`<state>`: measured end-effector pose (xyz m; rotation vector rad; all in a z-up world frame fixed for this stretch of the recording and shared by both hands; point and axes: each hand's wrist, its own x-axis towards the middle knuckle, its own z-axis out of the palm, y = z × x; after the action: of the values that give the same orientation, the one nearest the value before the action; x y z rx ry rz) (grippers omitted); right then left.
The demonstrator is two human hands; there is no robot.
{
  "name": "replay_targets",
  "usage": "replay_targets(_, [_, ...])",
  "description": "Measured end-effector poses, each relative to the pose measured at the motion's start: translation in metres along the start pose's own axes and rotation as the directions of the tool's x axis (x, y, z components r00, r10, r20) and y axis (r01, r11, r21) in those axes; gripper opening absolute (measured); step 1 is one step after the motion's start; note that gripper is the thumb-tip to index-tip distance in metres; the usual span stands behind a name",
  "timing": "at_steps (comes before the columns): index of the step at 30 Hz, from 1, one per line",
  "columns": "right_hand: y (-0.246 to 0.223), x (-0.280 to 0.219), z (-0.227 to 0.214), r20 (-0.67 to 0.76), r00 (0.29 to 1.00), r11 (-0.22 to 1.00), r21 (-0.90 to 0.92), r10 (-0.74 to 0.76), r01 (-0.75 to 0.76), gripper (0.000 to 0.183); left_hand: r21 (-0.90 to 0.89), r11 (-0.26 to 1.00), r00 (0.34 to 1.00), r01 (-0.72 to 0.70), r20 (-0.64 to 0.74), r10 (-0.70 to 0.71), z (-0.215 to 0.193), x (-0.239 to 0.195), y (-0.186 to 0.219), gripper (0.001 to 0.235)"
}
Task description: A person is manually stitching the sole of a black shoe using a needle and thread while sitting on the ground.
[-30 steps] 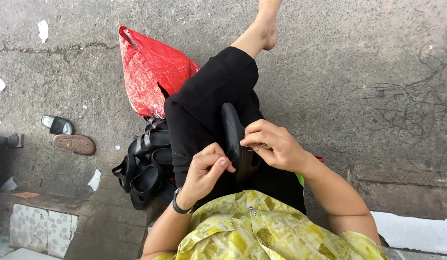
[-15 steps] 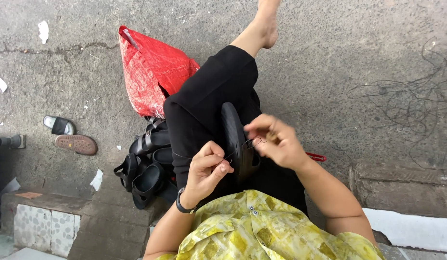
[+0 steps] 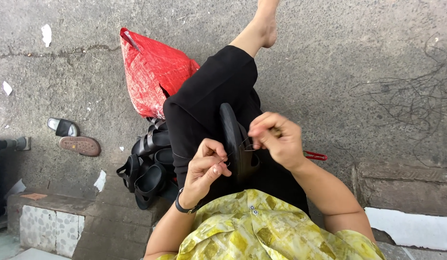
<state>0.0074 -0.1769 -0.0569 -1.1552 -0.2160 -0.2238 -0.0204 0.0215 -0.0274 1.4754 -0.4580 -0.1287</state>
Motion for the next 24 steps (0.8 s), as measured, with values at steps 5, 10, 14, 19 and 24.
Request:
replay_targets(5, [-0.018, 0.026, -0.023, -0.128, 0.991, 0.994, 0.092, -0.042, 0.054, 0.012, -0.068, 0.998, 1.0, -0.009, 0.025, 0.01, 0.0, 0.0, 0.0, 0.032])
replay_targets(10, [-0.02, 0.012, -0.017, 0.033, 0.999, 1.0, 0.002, 0.003, -0.003, 0.018, -0.114, 0.989, 0.988, -0.092, 0.111, 0.105, 0.001, 0.01, 0.013, 0.032])
replay_targets(14, [0.001, -0.011, -0.013, 0.127, 0.972, 0.979, 0.028, 0.197, -0.202, 0.018, -0.184, 0.923, 0.941, -0.337, -0.077, 0.328, -0.03, 0.0, 0.026, 0.047])
replay_targets(19, [-0.012, -0.011, -0.013, 0.273, 0.914, 0.954, -0.06, 0.3, -0.295, 0.028, -0.334, 0.889, 0.948, -0.315, -0.155, 0.278, -0.036, -0.001, 0.062, 0.047])
replay_targets(24, [-0.018, -0.003, -0.006, 0.255, 0.963, 0.979, -0.201, 0.092, -0.041, 0.01, -0.163, 0.923, 0.936, -0.35, -0.014, 0.352, -0.039, 0.002, 0.064, 0.049])
